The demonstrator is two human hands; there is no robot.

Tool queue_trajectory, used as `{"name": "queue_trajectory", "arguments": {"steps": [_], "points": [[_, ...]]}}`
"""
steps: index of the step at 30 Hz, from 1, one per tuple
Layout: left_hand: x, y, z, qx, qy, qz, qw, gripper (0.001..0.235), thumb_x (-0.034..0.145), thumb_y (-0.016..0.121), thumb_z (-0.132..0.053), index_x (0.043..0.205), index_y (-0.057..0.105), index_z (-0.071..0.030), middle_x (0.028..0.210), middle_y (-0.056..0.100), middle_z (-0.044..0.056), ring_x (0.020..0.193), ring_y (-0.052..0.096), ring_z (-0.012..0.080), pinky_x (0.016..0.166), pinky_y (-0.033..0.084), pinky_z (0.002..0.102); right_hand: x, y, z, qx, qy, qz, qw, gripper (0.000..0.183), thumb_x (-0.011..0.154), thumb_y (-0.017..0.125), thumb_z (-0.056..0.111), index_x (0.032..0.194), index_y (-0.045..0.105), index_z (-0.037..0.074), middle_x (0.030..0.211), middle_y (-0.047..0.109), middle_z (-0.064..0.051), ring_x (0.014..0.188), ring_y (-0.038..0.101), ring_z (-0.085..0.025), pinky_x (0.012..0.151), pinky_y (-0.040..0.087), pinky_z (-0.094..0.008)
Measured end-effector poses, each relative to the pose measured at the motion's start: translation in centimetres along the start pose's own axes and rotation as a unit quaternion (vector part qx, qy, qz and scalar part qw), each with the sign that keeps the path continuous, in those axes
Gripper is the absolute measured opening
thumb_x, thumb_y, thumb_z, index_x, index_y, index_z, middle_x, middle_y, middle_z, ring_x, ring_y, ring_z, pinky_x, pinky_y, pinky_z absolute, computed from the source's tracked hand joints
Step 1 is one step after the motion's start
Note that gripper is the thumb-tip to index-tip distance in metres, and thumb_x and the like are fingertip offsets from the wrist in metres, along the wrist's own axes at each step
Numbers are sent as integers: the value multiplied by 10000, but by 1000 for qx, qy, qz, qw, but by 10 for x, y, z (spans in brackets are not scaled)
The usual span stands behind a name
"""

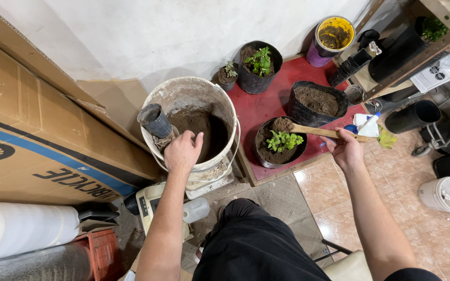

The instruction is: The person uses a wooden spoon to scoop soil from a white bucket and adds it to several small potted plants.

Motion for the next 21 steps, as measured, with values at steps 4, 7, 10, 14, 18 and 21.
{"name": "queue_trajectory", "arguments": {"steps": [4,7,10,14,18,21], "points": [[0,0,0,8,-1,1,1000,375,1032,656,-699,1006,768,-342,778,760,-115,794,815,155,686,666,377,11,-3,-6,-10,-2,1,1000,195,1175,674,267,1277,754,121,1174,697,-168,1106,785,-551,889,766,-427],[1,-1,-1,15,0,-1,1000,365,1028,658,-690,997,769,-344,772,761,-116,785,815,149,674,662,373,20,2,-6,-34,-17,7,999,191,1169,694,253,1280,756,110,1198,704,-216,1079,787,-550,883,766,-443],[1,0,-1,18,-4,4,1000,370,1026,653,-696,986,766,-346,772,764,-121,785,816,142,674,664,375,40,5,-11,-72,-26,19,997,192,1164,709,255,1273,750,102,1212,718,-256,1042,802,-517,852,774,-435],[1,-3,-4,19,4,1,1000,376,1040,648,-670,965,774,-323,775,772,-89,792,824,165,678,669,379,34,31,-4,-139,-40,3,989,201,1141,736,230,1271,738,77,1187,709,-251,957,832,-463,798,766,-434],[2,-5,-5,15,5,-2,1000,388,1036,648,-670,951,772,-313,771,770,-72,788,826,178,674,669,388,34,60,7,-190,-66,5,980,186,1104,819,187,1242,772,72,1145,736,-299,879,823,-497,721,754,-523],[1,-9,-9,21,11,-7,1000,384,1030,665,-657,927,772,-303,756,767,-54,777,826,196,666,667,398,11,96,24,-234,-93,19,968,203,1090,831,143,1235,761,19,1138,734,-304,858,818,-504,687,741,-542]]}}
Point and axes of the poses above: each hand's wrist, its own x-axis towards the middle knuckle, its own y-axis out of the palm, z = x × y, the point moved 9 cm from there along x, towards the middle knuckle
